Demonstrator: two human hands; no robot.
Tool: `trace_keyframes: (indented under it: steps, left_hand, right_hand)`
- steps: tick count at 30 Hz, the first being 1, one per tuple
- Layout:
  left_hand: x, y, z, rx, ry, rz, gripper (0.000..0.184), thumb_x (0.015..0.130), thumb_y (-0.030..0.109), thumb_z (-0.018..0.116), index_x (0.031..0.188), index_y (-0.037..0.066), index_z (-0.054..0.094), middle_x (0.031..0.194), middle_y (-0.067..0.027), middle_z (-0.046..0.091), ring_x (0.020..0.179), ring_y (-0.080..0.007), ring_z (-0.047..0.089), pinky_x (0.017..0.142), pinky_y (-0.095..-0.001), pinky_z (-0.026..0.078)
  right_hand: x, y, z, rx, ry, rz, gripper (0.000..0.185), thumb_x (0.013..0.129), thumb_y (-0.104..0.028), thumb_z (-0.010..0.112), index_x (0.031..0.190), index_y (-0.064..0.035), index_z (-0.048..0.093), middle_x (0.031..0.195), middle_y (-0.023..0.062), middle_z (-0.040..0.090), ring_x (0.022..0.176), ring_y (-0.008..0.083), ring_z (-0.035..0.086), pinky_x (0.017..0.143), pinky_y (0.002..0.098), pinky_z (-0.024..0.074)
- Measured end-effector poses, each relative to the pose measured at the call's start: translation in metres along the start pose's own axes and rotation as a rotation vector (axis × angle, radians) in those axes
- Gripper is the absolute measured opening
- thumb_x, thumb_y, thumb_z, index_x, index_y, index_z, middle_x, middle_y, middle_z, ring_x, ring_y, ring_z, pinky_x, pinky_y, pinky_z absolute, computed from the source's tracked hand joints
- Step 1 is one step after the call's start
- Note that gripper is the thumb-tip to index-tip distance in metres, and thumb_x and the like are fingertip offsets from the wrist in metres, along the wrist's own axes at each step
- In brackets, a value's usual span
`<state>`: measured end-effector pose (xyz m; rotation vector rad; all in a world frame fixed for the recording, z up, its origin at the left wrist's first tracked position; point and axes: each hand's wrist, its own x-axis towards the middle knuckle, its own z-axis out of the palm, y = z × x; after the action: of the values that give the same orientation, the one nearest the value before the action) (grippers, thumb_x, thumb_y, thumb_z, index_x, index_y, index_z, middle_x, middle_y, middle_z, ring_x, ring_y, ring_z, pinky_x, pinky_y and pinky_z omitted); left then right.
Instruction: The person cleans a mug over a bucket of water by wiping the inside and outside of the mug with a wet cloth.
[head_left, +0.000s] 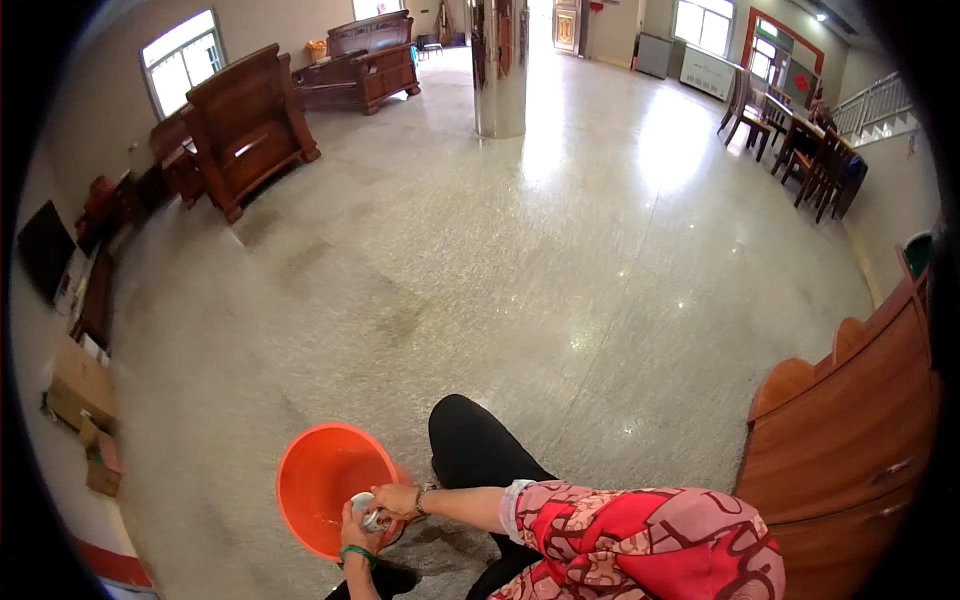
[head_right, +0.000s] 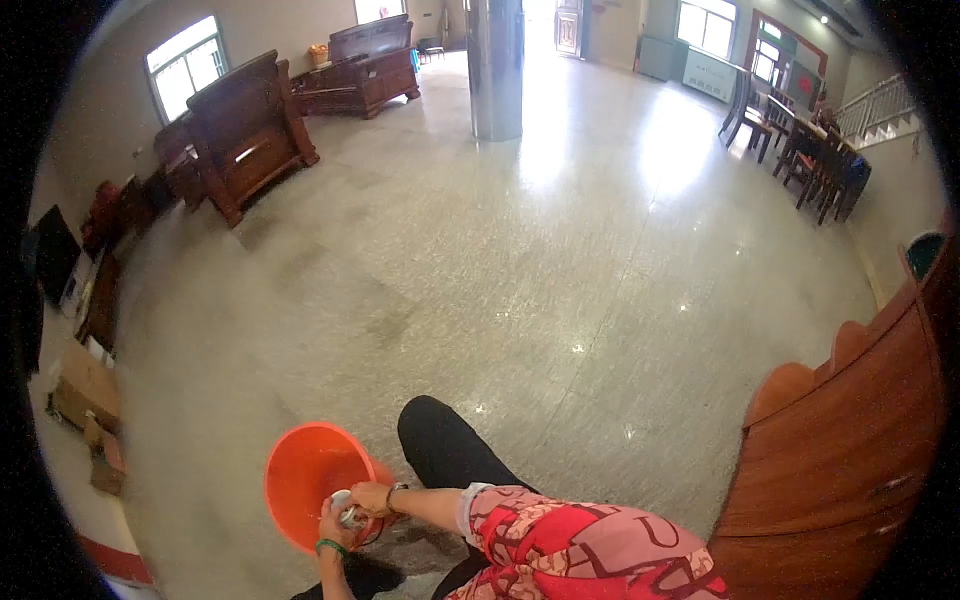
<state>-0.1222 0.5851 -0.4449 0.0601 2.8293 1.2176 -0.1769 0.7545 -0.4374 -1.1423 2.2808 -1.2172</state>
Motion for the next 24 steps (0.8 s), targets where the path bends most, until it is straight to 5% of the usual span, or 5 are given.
trace_keyframes:
  steps: [3,5,9,19,24]
  left_hand:
    - [0.005,-0.004,0.001,-0.848,-0.004,-0.455,0.039,0.059,0.009,0.069,0.097,0.006,0.059,0.116,-0.0159,0.048,0.094,-0.0335,0.055,0.077,-0.0385,0.047]
    - [0.007,0.022,-0.013,0.528,-0.196,-0.016,0.031,0.061,0.015,0.070,0.090,0.008,0.065,0.113,-0.0168,0.052,0.089,-0.0342,0.057,0.075,-0.0398,0.048]
    - [0.017,0.036,-0.012,0.511,-0.336,-0.306,0.027,0.063,0.020,0.070,0.084,0.004,0.065,0.080,-0.0186,0.062,0.077,-0.0337,0.060,0.069,-0.0406,0.048]
    - [0.003,-0.008,0.007,-0.006,0.062,-0.350,0.048,0.064,0.016,0.070,0.106,0.004,0.049,0.087,-0.0220,0.061,0.083,-0.0391,0.059,0.069,-0.0435,0.046]
    - [0.005,-0.067,0.041,-0.042,-0.001,-0.248,0.072,0.063,0.018,0.072,0.122,0.012,0.032,0.094,-0.0213,0.059,0.088,-0.0392,0.057,0.072,-0.0435,0.046]
  right_hand:
    - [0.001,-0.004,-0.006,0.021,-0.034,-0.010,0.018,0.070,-0.010,0.060,0.086,-0.0030,0.058,0.088,0.0258,0.056,0.086,0.0391,0.055,0.081,0.0445,0.0426]
    - [0.003,-0.003,-0.002,-0.005,-0.049,0.048,0.017,0.070,-0.010,0.060,0.086,-0.0032,0.057,0.087,0.0247,0.056,0.084,0.0388,0.055,0.078,0.0446,0.0434]
    - [0.009,0.002,0.004,-0.125,0.018,0.121,0.018,0.069,-0.008,0.059,0.086,-0.0044,0.056,0.084,0.0219,0.057,0.080,0.0374,0.056,0.069,0.0437,0.0451]
    - [0.030,0.001,0.013,0.164,0.396,0.391,0.016,0.071,-0.007,0.057,0.087,-0.0106,0.059,0.073,0.0112,0.061,0.077,0.0299,0.059,0.062,0.0366,0.0461]
    - [0.030,-0.026,0.025,0.001,0.204,0.177,0.016,0.072,-0.004,0.047,0.079,-0.0111,0.060,0.072,0.0164,0.059,0.073,0.0345,0.058,0.070,0.0597,0.0326]
